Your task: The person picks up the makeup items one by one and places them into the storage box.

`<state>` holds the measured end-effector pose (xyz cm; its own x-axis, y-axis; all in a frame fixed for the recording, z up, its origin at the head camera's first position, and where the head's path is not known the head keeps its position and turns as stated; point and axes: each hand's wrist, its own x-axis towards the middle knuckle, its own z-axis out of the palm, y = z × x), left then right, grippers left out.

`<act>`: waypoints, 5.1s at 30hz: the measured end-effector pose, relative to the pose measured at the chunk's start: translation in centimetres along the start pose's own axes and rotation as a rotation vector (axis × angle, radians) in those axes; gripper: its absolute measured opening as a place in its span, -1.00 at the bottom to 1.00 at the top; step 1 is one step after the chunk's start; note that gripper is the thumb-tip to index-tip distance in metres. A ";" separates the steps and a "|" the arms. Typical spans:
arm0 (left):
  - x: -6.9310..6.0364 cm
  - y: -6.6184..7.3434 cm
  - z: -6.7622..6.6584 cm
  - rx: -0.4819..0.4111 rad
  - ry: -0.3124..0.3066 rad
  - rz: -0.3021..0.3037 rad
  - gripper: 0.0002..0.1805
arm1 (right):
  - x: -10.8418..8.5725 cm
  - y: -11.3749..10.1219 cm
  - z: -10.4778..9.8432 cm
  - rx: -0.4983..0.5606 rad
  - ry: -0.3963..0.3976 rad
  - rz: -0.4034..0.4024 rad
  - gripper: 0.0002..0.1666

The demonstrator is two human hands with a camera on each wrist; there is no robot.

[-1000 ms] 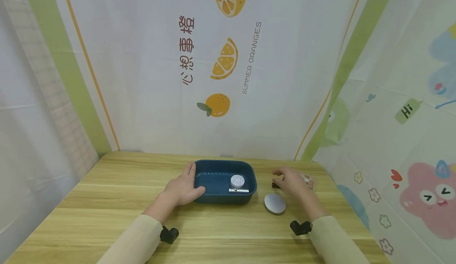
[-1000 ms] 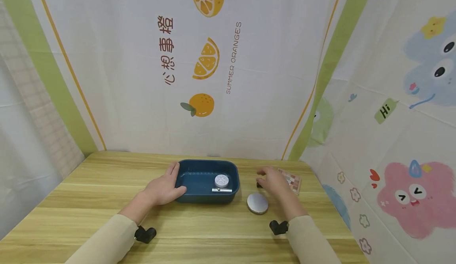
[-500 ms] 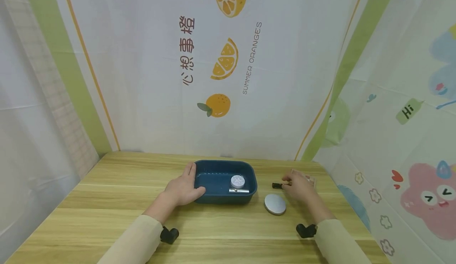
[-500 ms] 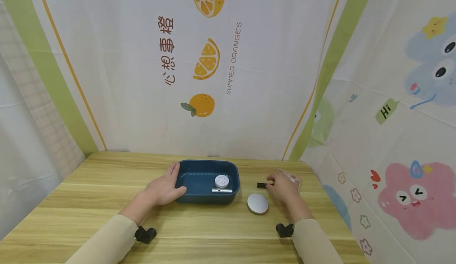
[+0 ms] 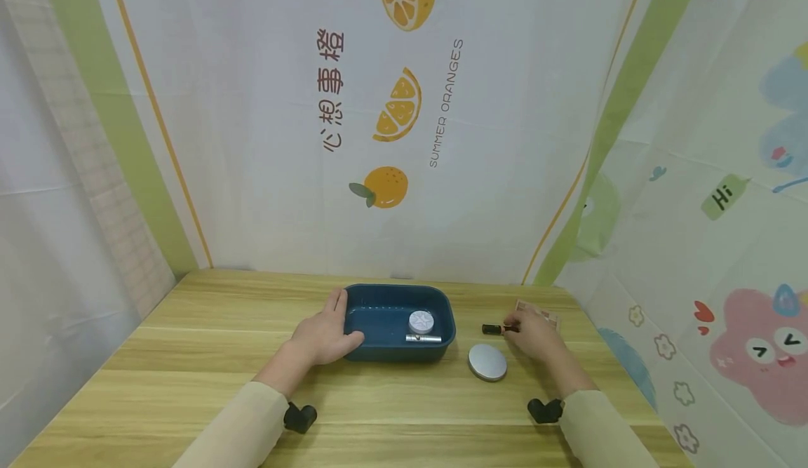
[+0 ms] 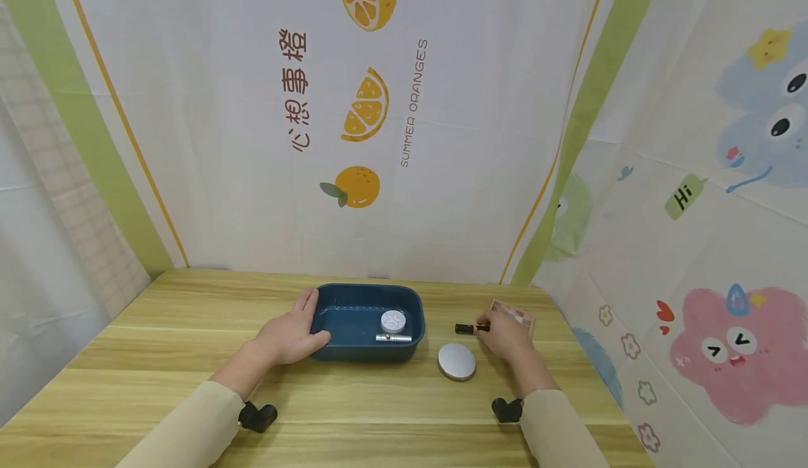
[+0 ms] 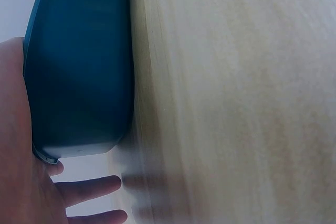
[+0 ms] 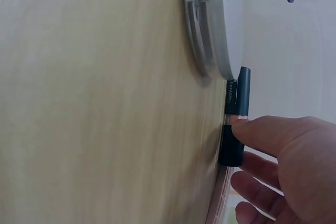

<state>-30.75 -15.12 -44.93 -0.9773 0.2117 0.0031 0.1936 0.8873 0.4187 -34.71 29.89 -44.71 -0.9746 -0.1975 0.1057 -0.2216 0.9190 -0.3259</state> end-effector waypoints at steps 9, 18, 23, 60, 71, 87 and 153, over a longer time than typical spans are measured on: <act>0.0 0.0 0.0 0.006 0.003 0.004 0.17 | 0.3 0.1 0.4 -0.020 0.002 0.003 -0.75; 0.0 -0.2 0.2 0.005 0.001 0.002 0.16 | 0.4 0.2 0.7 -0.009 -0.008 0.005 -0.83; 0.0 -0.2 0.2 0.005 0.006 0.000 0.16 | 0.3 0.2 0.7 -0.006 -0.012 -0.001 -0.86; 0.2 -0.3 0.2 0.017 0.009 0.001 0.16 | 2.0 -3.3 -0.4 0.006 -0.027 0.026 -0.70; 0.0 -0.1 0.1 0.003 0.000 -0.009 0.16 | 2.4 -5.1 -0.6 -0.023 0.015 -0.004 -0.68; 0.1 -0.2 0.2 0.005 0.005 0.002 0.16 | 2.5 -6.7 -0.5 -0.023 0.071 -0.041 -0.70; 0.1 0.0 0.0 0.027 0.005 -0.015 0.16 | 2.2 -20.9 3.2 0.007 -0.079 -0.324 -0.75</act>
<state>-30.81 -15.12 -44.99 -0.9805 0.1964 0.0020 0.1812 0.9010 0.3941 -32.37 9.19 -40.64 -0.8527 -0.5054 0.1323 -0.5206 0.8016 -0.2940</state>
